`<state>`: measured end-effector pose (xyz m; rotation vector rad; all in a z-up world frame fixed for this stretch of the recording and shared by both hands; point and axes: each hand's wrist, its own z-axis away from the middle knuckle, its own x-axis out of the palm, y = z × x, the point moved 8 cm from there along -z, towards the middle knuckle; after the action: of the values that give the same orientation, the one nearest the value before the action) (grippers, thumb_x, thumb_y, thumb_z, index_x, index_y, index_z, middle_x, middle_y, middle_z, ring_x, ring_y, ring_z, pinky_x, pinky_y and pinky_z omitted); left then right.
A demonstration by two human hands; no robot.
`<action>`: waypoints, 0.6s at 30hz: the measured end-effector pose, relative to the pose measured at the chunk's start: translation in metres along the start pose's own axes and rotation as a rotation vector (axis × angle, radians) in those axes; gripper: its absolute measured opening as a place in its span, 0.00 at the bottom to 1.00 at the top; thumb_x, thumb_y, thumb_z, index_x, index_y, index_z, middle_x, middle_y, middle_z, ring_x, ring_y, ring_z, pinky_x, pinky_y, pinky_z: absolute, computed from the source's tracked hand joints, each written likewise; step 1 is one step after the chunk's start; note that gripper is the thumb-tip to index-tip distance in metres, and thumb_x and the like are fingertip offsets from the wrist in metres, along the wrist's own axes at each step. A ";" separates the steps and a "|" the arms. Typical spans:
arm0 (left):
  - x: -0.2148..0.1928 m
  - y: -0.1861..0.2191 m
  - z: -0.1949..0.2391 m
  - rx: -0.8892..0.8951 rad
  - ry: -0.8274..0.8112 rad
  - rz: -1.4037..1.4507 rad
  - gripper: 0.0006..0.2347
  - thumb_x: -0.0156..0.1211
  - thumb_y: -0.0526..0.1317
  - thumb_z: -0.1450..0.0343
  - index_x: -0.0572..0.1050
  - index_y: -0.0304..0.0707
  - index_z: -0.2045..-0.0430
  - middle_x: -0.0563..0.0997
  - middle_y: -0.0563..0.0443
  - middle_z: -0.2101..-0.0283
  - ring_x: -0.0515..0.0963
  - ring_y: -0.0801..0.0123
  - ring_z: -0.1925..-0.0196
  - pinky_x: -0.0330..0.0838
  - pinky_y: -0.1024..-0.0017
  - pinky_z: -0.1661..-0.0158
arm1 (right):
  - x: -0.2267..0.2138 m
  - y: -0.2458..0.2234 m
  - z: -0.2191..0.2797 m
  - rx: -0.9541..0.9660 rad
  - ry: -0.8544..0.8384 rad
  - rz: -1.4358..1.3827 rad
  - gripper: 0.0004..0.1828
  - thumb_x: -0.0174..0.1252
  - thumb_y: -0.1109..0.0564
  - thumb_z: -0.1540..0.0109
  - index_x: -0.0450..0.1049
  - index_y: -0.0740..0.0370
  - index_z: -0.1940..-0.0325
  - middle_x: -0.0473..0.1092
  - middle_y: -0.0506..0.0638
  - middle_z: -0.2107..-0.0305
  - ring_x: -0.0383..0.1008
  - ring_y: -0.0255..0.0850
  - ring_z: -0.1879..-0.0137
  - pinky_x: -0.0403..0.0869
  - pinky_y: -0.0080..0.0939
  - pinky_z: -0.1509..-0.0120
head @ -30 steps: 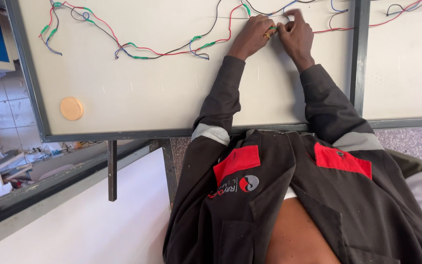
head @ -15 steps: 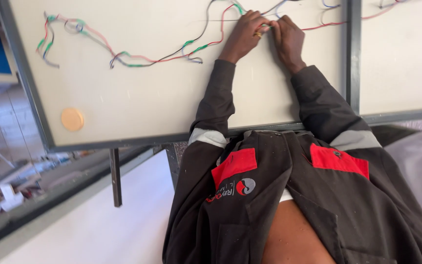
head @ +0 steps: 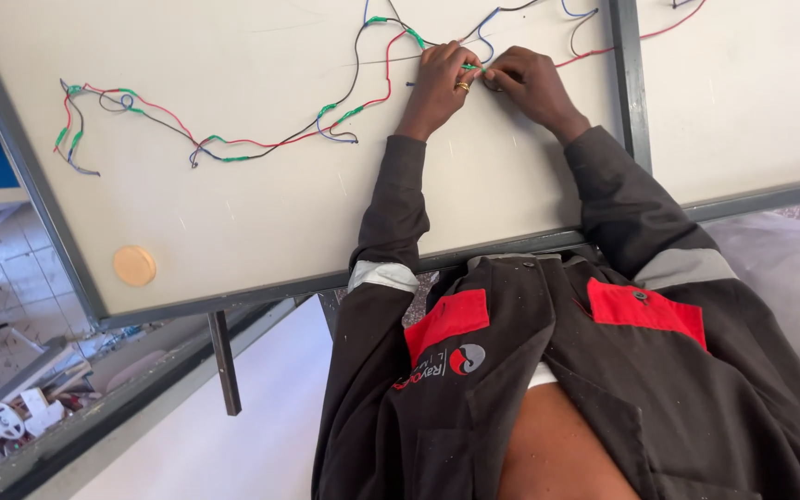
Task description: Wiring and insulating electrical connections on a sign board using a utility knife and electrical tape
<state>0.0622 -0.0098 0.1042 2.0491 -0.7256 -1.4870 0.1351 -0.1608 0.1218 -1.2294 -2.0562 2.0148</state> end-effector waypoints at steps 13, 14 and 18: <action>-0.029 0.041 0.003 0.010 0.156 0.099 0.08 0.50 0.41 0.17 0.74 0.50 0.66 0.78 0.64 0.63 0.78 0.68 0.60 0.63 0.65 0.39 | -0.049 -0.014 0.006 0.193 -0.263 -0.055 0.12 0.65 0.51 0.20 0.84 0.59 0.37 0.79 0.50 0.47 0.75 0.39 0.47 0.69 0.40 0.43; -0.029 0.040 0.002 0.013 0.175 0.080 0.07 0.49 0.38 0.19 0.74 0.49 0.66 0.78 0.63 0.63 0.78 0.65 0.58 0.65 0.64 0.40 | -0.058 -0.014 0.008 0.268 -0.257 -0.054 0.12 0.64 0.49 0.20 0.84 0.57 0.38 0.79 0.47 0.47 0.75 0.38 0.46 0.69 0.40 0.42; -0.028 0.043 -0.006 -0.011 0.252 0.026 0.05 0.58 0.41 0.17 0.79 0.47 0.61 0.84 0.59 0.62 0.80 0.62 0.59 0.67 0.64 0.46 | -0.098 0.002 0.022 0.287 -0.260 -0.137 0.14 0.63 0.53 0.20 0.81 0.63 0.34 0.81 0.51 0.45 0.80 0.39 0.39 0.74 0.39 0.34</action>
<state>0.0556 -0.0217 0.1542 2.1585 -0.6381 -1.1864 0.1927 -0.2313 0.1649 -0.7932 -1.7943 2.4004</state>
